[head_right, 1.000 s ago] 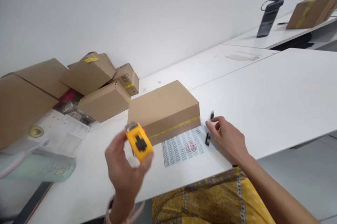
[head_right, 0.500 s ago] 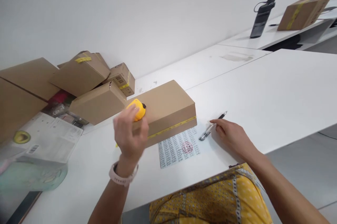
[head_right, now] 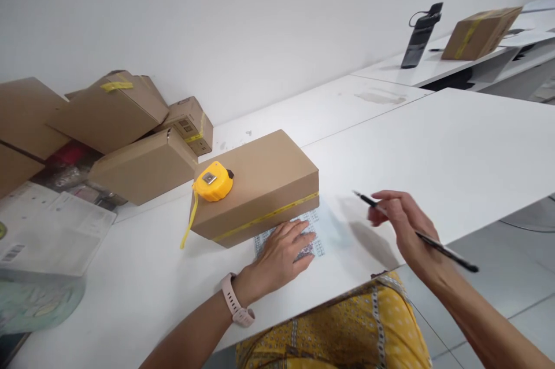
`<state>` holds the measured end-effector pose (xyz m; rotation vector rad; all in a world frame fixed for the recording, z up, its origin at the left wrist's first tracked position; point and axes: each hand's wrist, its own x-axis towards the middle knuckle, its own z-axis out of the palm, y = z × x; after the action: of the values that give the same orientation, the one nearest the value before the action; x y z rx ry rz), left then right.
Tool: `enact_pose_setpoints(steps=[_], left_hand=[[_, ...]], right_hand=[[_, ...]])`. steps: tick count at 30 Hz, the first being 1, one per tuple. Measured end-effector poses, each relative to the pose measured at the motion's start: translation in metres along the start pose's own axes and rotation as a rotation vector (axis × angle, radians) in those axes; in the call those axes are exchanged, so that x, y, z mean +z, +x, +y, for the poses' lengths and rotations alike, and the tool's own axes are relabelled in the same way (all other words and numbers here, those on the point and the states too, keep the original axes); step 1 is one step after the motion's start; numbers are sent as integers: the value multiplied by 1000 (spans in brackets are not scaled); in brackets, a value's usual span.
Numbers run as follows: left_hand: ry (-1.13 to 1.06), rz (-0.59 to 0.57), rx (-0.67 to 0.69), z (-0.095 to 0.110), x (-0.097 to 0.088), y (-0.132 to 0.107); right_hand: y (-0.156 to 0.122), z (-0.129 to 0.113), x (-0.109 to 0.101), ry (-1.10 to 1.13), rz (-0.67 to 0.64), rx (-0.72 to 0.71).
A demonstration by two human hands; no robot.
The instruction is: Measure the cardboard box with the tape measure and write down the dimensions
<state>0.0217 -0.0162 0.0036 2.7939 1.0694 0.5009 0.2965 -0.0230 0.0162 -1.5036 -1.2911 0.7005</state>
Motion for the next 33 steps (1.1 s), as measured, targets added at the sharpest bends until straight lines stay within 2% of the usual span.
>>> enact_pose_setpoints(steps=[2,3,5,6,9,13,18,22,33], left_hand=[[-12,9,-9,0,1,0],[-18,14,-11,1,2,0],[-29,22,-16,1,4,-1],[-33,23,-18,0,5,-1],[-40,15,-25,0,5,-1],[-50,1,-32,1,3,0],[-65,5,-44,1,3,0],[-67,9,-47,0,5,0],[-78,13,-46,0,5,0]], right_hand=[[-4,-6,11,287,-226,208],[-5,-9,18,355,-317,285],[-4,-14,33,364,-418,361],[-3,-16,40,336,-436,347],[2,-17,57,180,-440,178],[8,-11,69,4,-428,-1],[11,-2,75,61,-441,-20],[13,1,79,-11,-396,-22],[12,3,80,-104,-403,-132]])
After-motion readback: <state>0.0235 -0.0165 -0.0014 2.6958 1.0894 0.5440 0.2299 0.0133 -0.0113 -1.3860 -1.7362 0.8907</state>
